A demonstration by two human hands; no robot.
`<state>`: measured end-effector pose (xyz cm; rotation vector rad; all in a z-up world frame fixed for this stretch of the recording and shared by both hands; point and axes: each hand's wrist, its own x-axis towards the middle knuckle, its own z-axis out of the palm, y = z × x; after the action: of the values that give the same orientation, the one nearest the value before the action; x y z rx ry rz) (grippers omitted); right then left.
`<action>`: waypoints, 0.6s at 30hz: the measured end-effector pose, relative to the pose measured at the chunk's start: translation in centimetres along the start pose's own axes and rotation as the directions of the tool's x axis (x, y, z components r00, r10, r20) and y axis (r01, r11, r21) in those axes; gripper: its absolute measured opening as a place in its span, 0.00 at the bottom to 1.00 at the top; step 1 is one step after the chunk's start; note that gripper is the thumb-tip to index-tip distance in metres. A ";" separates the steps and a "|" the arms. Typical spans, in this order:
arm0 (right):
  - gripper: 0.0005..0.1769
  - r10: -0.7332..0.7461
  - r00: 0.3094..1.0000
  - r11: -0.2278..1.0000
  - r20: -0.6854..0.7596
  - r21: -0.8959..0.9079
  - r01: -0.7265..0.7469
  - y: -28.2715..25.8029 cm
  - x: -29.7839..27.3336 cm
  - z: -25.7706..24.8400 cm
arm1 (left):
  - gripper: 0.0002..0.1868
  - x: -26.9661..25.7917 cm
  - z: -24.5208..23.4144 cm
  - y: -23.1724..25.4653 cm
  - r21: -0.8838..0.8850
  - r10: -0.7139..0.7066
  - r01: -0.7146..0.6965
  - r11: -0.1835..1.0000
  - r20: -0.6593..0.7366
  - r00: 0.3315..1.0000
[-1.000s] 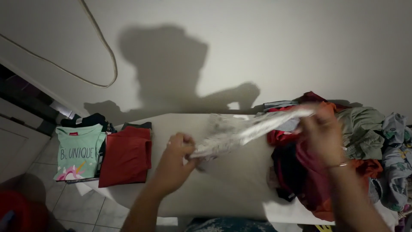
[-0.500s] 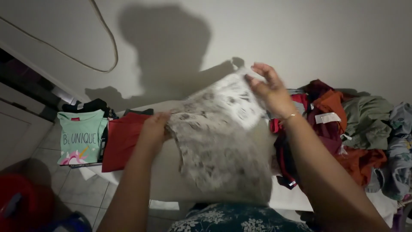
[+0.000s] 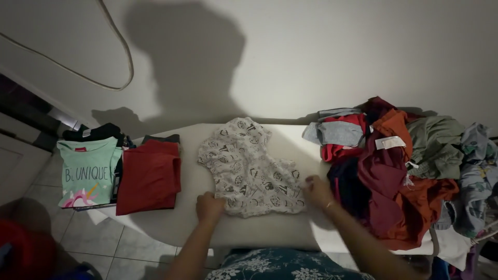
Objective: The person folds several garments on a white table, including a patterned white shirt, a dark blue t-shirt with red trim, and a pink shirt. Each item is smoothed, folded into a compact rectangle, and placed on a growing stack to the left.
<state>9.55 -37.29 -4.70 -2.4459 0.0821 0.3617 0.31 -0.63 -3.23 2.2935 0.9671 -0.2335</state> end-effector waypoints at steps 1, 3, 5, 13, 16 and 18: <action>0.28 0.044 0.999 0.998 0.001 -0.034 -0.044 -0.2 -1.7 0.4 | 0.23 -0.5 0.4 0.0 -0.008 0.028 -0.028 1.000 -0.043 0.999; 0.31 0.011 0.997 0.992 -0.078 -0.124 -0.020 -1.8 -4.4 0.9 | 0.23 -1.0 1.1 0.3 -0.019 0.081 -0.084 0.996 -0.130 0.988; 0.36 -0.158 0.964 0.963 -0.212 -0.250 0.103 -3.4 -6.8 1.4 | 0.23 -0.9 1.5 0.4 -0.074 0.052 -0.060 0.995 -0.102 0.993; 0.31 0.209 0.948 0.972 0.238 0.055 -0.228 0.3 -3.3 3.3 | 0.22 1.6 -0.8 -2.5 -0.346 -0.188 0.138 0.928 -0.115 0.975; 0.27 0.112 0.757 0.670 0.644 0.513 -0.536 3.5 -0.1 3.5 | 0.23 3.1 -2.2 -3.8 -0.575 -0.325 0.338 0.745 0.129 0.937; 0.23 0.025 0.664 0.402 0.747 0.601 -0.691 3.3 1.7 2.5 | 0.23 4.7 -3.0 -3.1 -0.744 -0.299 0.628 0.229 0.560 0.773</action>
<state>10.15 -38.27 -9.03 -1.1182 0.4469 1.0765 1.25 5.62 -4.14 0.8202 1.1935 -0.2095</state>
